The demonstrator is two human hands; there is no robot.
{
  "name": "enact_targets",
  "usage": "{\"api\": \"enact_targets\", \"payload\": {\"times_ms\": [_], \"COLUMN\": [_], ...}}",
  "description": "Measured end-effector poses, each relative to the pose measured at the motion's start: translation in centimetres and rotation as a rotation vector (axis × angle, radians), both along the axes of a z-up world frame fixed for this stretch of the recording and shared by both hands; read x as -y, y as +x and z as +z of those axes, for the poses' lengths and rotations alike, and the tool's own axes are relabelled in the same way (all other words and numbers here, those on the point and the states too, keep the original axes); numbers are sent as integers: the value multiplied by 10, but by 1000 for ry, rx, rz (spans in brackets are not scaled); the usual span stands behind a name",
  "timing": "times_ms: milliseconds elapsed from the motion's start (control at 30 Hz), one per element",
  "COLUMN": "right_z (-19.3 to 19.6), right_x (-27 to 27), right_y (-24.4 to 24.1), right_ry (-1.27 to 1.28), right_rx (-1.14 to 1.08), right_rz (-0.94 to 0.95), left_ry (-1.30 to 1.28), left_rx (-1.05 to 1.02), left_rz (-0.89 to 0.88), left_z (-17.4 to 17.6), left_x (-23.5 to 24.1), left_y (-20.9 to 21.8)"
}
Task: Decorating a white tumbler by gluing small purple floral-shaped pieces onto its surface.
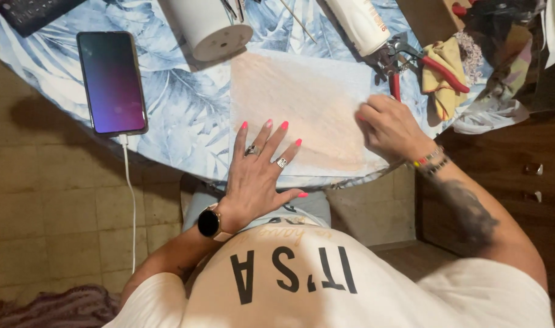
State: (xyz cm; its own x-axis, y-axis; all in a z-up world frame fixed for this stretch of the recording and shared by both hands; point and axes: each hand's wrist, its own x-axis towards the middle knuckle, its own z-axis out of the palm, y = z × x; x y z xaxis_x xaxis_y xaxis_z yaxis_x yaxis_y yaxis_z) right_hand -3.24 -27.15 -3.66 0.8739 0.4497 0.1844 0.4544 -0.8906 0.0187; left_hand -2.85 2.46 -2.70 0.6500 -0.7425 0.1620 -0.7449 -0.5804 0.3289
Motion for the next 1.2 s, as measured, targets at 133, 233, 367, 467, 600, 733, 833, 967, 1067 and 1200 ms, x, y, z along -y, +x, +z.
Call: {"api": "enact_targets", "payload": {"times_ms": [133, 233, 367, 467, 600, 733, 833, 967, 1067, 1200], "right_z": [-7, -6, 6, 13, -2, 3, -14, -5, 2, 26], "right_x": [-10, -47, -93, -86, -19, 6, -3, -68, -93, -74], "right_y": [13, 60, 110, 99, 43, 5, 22, 87, 116, 85], "right_ry": [-12, 99, 149, 100, 72, -12, -13, 82, 89, 15], "right_rx": [34, 88, 17, 14, 6, -12, 37, 42, 27, -75], "right_rz": [-44, 111, 255, 287, 204, 76, 56, 183, 270, 251], "left_ry": [-23, -8, 39, 49, 8, -3, -3, 26, 59, 64], "left_rx": [-13, -3, 103, 119, -4, -7, -15, 58, 125, 115], "left_rz": [-7, -1, 4, 6, 9, -2, -16, -2, 7, 13], "left_z": [0, 0, 0, 0, 5, 3, 2, 1, 1, 0], "left_x": [0, -1, 1, 2, 1, 0, 0, 0, 2, 3], "left_y": [0, 1, -1, -2, -2, 1, -1, -1, -3, -2]}}
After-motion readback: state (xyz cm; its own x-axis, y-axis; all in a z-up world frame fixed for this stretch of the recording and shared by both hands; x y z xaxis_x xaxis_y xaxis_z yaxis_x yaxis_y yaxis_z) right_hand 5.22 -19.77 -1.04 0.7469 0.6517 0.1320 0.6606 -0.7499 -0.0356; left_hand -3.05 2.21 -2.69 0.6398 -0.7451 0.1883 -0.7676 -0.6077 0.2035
